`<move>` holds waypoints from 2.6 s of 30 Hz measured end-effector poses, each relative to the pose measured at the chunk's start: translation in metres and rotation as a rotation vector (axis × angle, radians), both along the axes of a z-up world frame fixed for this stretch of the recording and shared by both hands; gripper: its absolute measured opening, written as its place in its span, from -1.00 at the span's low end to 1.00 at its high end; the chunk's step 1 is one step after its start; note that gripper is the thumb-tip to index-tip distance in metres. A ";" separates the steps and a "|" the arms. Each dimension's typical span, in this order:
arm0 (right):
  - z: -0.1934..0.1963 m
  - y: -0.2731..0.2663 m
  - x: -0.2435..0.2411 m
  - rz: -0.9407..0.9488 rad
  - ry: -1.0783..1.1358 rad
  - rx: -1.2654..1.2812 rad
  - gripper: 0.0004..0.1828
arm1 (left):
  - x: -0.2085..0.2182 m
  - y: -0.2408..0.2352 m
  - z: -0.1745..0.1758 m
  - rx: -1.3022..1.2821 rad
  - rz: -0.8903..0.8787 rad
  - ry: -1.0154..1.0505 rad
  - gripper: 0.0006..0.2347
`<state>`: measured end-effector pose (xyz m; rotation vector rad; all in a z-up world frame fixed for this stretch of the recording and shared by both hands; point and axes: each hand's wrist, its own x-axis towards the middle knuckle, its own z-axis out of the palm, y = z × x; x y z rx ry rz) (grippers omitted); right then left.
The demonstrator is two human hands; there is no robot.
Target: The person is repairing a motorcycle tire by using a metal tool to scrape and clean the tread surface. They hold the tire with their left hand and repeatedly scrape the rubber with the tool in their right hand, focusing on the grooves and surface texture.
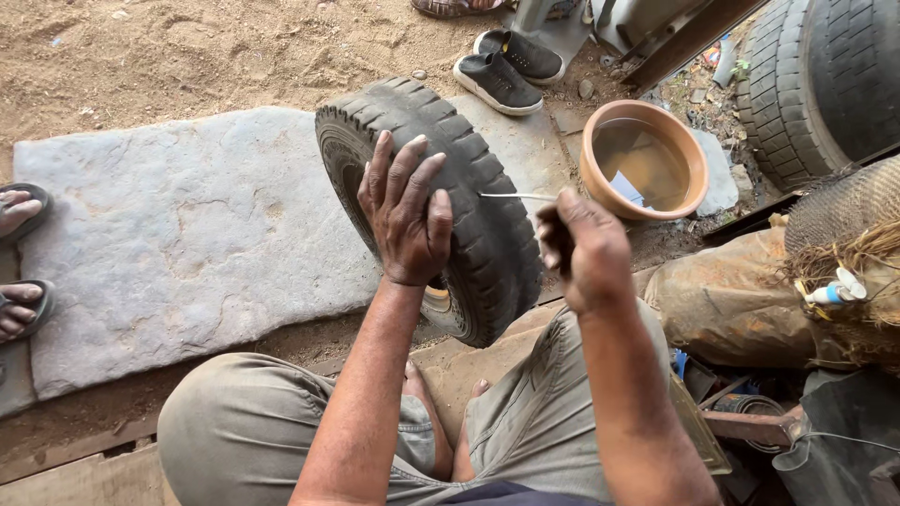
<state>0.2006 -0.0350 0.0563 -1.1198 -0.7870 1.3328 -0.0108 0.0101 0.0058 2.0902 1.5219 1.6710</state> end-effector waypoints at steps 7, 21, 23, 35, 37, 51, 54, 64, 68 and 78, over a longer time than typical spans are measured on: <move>0.035 -0.008 -0.027 0.153 -0.473 0.298 -0.67 | 0.012 -0.003 -0.007 0.027 -0.003 -0.002 -0.66; 0.014 -0.055 -0.085 0.229 -1.169 0.576 -0.88 | 0.009 -0.006 -0.008 0.012 -0.026 -0.073 -0.66; 0.011 -0.056 -0.086 0.228 -1.186 0.560 -0.87 | 0.009 -0.007 -0.008 0.000 -0.023 -0.065 -0.66; 0.002 -0.049 -0.082 0.178 -1.245 0.566 -0.84 | 0.001 0.002 -0.004 0.003 -0.006 -0.062 -0.69; 0.005 -0.042 -0.073 0.159 -1.179 0.548 -0.84 | 0.000 0.012 -0.004 -0.007 0.018 -0.057 -0.69; 0.033 0.026 -0.067 -0.123 -0.974 0.655 -0.85 | 0.014 0.058 -0.013 0.006 0.246 -0.100 -0.69; 0.024 0.020 -0.082 -0.054 -1.146 0.790 -0.86 | 0.018 0.066 -0.011 -0.023 0.261 -0.094 -0.69; 0.003 0.036 -0.093 -0.108 -1.287 0.688 -0.82 | 0.016 0.096 -0.013 -0.062 0.304 -0.087 -0.71; 0.001 0.038 -0.099 -0.108 -1.281 0.698 -0.83 | 0.009 0.097 -0.017 -0.053 0.317 -0.101 -0.72; -0.002 0.041 -0.072 -0.033 -0.765 0.394 -0.81 | -0.023 0.062 -0.017 -0.056 0.173 -0.185 -0.68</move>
